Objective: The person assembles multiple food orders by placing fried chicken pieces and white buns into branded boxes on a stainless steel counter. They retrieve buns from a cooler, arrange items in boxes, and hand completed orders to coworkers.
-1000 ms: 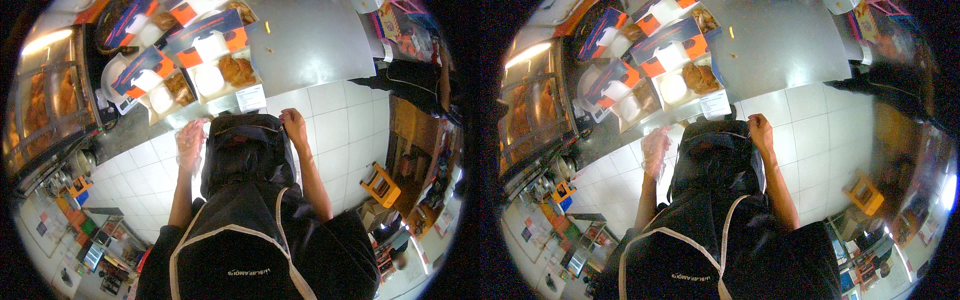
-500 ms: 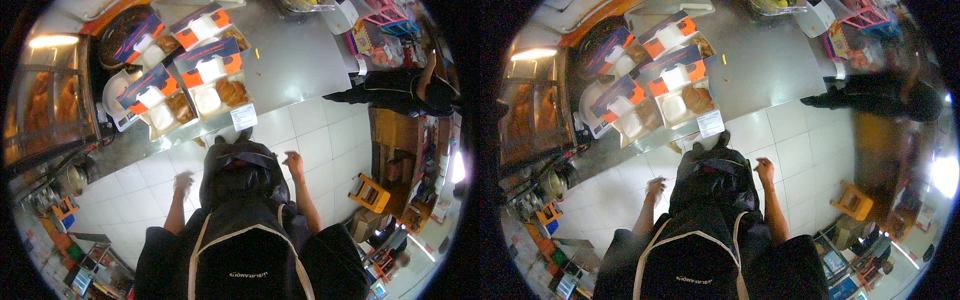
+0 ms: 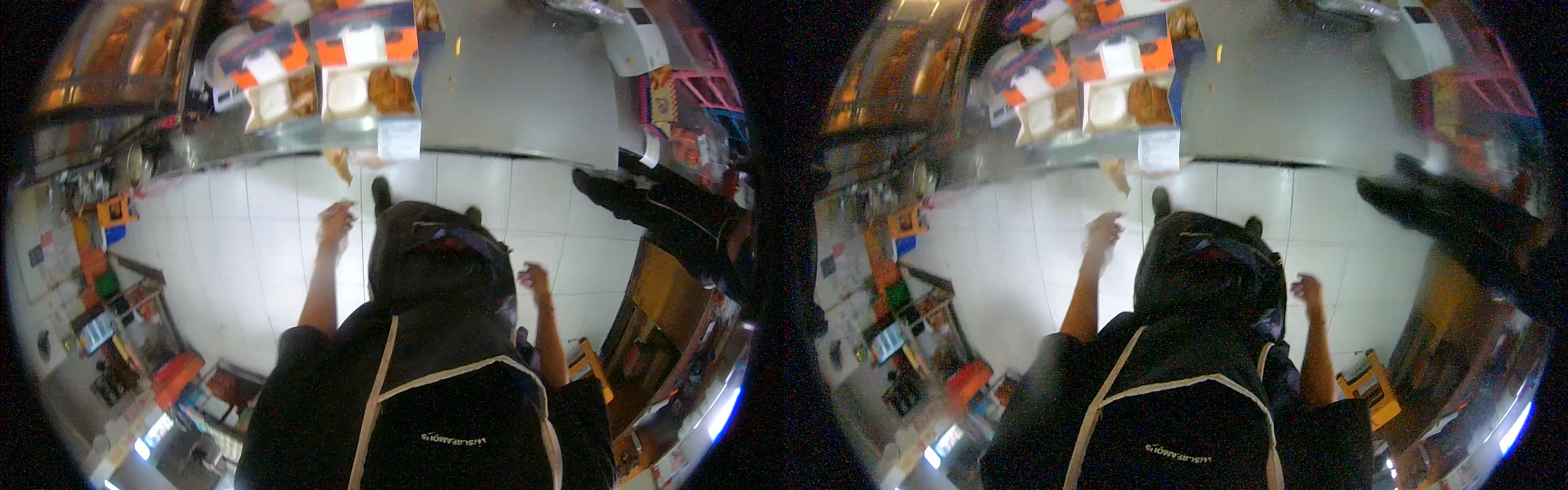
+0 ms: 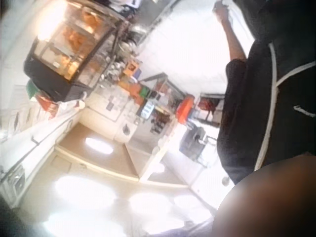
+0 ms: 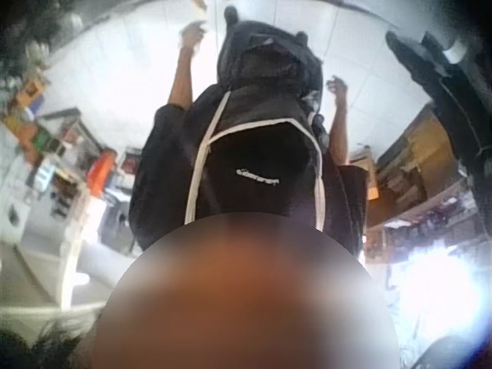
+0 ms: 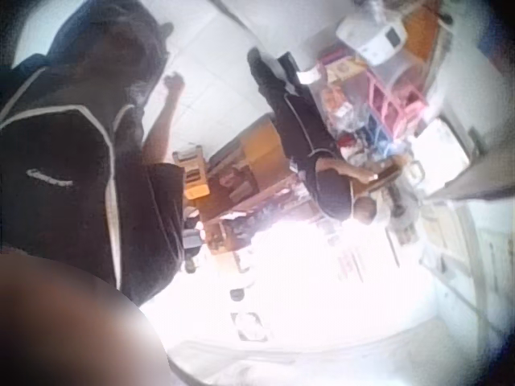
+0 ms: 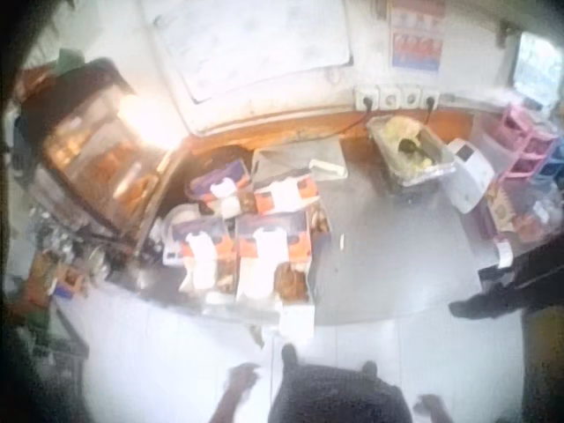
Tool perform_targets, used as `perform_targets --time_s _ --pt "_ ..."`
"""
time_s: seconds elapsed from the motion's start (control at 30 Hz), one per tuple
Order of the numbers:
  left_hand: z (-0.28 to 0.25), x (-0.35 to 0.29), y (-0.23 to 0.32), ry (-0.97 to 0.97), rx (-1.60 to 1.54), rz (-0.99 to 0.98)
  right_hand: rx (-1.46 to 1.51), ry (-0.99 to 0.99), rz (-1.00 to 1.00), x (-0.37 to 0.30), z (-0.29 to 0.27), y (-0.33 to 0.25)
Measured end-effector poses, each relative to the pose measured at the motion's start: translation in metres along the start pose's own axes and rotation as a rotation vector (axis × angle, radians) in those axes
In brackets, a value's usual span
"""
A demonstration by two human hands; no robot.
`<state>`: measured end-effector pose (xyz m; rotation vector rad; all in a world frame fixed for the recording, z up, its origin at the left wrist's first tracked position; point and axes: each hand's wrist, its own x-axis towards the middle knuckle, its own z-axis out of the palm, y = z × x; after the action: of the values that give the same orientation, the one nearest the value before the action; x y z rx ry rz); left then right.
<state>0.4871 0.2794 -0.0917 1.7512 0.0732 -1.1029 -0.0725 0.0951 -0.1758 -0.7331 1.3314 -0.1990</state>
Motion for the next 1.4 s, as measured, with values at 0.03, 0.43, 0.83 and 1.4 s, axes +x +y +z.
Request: perform_targets --time_s 0.03,0.43,0.83,1.4 --pt "0.013 -0.019 -0.014 -0.031 -0.027 0.055 -0.029 -0.056 -0.129 -0.001 -0.018 -0.015" --pt "0.054 -0.146 -0.125 0.302 -0.038 -0.505 -0.293 0.17 0.142 0.008 -0.109 -0.09" --pt "0.062 -0.036 -0.056 0.104 0.165 -0.31 -0.05 -0.092 0.135 0.049 -0.074 -0.054" --pt "0.188 -0.032 -0.075 -0.154 0.131 -0.265 -0.04 0.229 -0.942 0.026 -0.28 -0.684"
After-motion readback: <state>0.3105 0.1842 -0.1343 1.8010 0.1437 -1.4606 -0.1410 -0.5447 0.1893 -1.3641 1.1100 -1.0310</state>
